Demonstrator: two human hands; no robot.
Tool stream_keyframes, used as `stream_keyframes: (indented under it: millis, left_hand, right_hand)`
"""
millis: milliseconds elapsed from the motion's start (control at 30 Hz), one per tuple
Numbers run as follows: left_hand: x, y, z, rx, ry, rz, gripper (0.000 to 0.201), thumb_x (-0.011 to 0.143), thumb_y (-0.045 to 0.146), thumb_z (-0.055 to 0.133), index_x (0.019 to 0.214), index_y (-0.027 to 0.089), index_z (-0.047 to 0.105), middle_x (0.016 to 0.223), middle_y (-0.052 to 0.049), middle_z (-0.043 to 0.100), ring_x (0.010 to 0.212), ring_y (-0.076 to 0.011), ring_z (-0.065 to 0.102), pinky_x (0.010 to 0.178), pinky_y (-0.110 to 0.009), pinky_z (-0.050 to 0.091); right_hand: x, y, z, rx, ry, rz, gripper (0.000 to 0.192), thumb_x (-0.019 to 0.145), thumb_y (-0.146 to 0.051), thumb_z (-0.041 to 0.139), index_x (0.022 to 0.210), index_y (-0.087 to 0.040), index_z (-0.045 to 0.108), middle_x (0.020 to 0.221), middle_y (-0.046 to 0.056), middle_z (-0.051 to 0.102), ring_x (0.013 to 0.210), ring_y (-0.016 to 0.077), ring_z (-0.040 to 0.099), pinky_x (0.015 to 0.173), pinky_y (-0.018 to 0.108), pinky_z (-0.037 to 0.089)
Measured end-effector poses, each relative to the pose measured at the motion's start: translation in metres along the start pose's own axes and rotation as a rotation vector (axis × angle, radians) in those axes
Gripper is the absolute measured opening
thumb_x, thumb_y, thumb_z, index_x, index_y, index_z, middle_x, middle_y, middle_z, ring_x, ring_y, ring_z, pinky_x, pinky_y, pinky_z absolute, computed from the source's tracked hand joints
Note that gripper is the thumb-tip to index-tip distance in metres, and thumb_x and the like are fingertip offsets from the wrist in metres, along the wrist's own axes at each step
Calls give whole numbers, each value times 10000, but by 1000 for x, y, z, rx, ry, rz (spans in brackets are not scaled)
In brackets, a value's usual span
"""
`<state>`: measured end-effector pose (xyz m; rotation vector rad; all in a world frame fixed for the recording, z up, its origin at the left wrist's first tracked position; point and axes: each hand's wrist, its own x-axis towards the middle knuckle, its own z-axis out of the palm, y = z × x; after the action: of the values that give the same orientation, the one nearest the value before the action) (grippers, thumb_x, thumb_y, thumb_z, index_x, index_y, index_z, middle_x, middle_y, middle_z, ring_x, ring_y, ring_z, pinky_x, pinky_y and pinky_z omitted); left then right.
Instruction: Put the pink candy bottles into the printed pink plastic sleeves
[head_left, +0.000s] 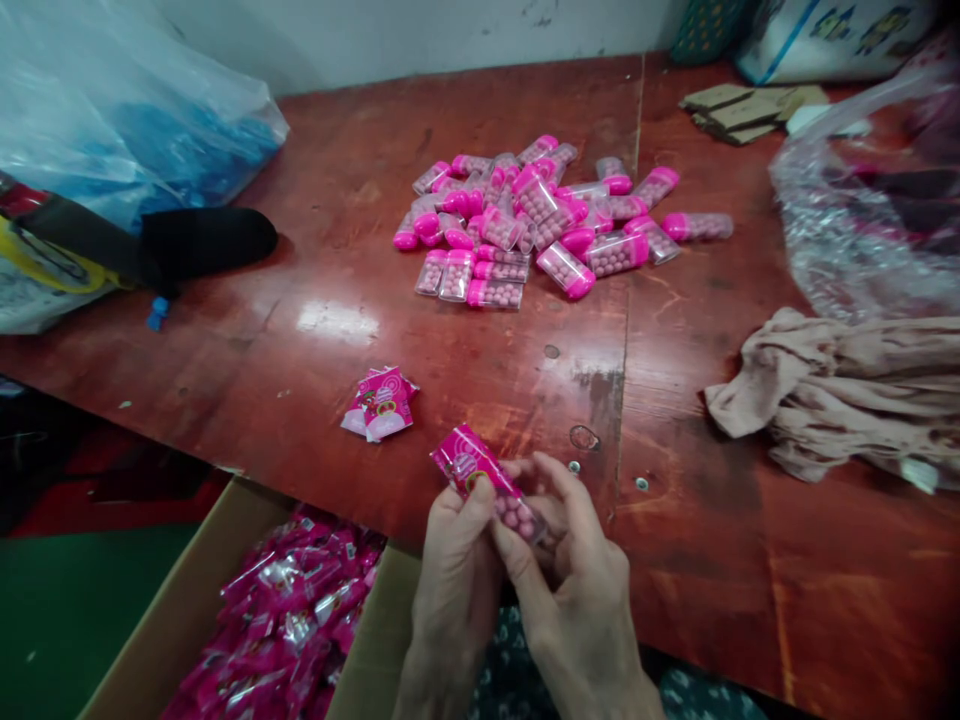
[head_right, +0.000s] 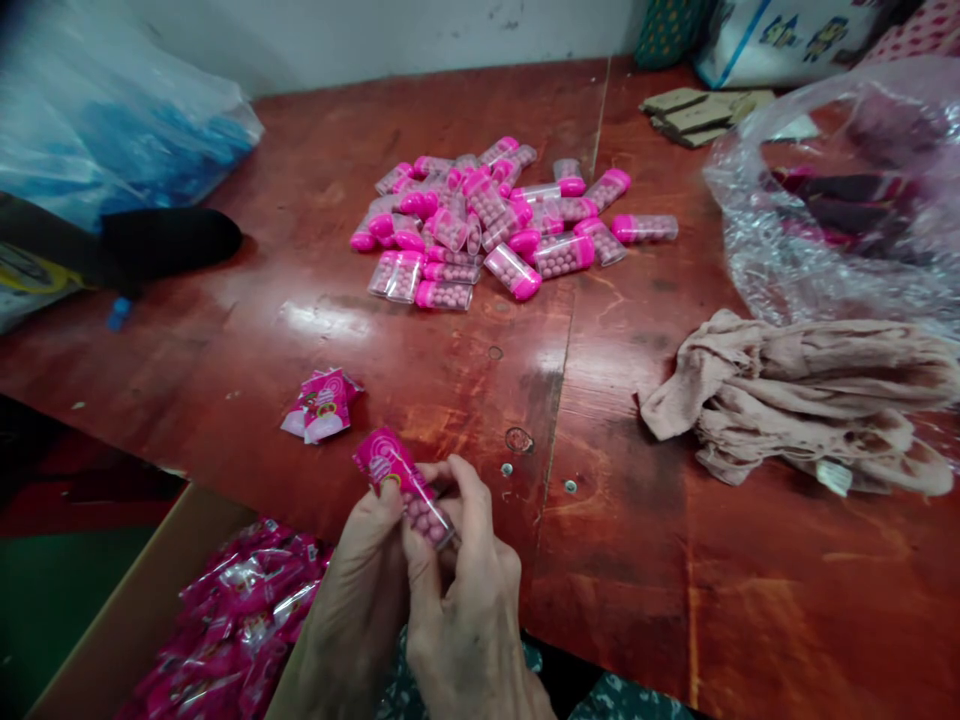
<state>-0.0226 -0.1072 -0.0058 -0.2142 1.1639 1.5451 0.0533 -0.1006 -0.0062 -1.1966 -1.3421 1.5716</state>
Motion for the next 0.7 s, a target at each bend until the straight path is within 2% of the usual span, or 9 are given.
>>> stream_keyframes:
  millis: [167,300,400,467,600,700]
  left_hand:
    - [-2,-4,-3,44,-31,-13,143,716,246,672,775,119,644,546,17,548,461,-82,497,526,-220,438]
    - [1,-5,-5,19,-37,-6,168,701,265,696,776,125,641,618,-3,586,564,-114,554,632,-255,457]
    - [5,-2,-9,14,-26,-30,243,697,349,699,769,125,639,634,-8,586,591,-119,556,642,-253,452]
    - [5,-1,-11,23,-13,-28,242,704,360,691,725,127,633,595,0,565,574,-116,545,636,-252,449]
    - [1,-5,-12,42,-150,-61,205,719,328,678,717,125,648,632,-23,595,652,-157,588,687,-288,458]
    - [-2,-13,-10,41,-213,-100,207,697,329,695,698,127,654,739,-65,641,781,-217,618,750,-332,462]
  right_hand:
    - [3,5,1,-37,2,-24,469,820,-156,515,1272,-214,403,1016,41,687,759,132,693,704,211,573]
    - [11,12,-6,-81,-34,-53,457,802,-155,557,1244,-211,459,1059,48,672,819,146,687,738,223,567]
    - [15,17,-12,-62,-144,-71,464,762,-150,619,1211,-216,522,938,17,708,737,145,692,693,213,567]
    - [17,19,-15,-93,-169,-79,495,720,-147,669,1196,-206,548,812,-6,716,643,138,680,636,200,560]
    - [24,22,-23,-204,-137,-74,519,626,-182,744,1125,-172,600,731,-6,697,544,136,626,526,201,525]
    - [33,20,-30,-290,-178,-166,415,619,-202,739,1023,-170,647,594,-46,632,457,111,549,457,192,474]
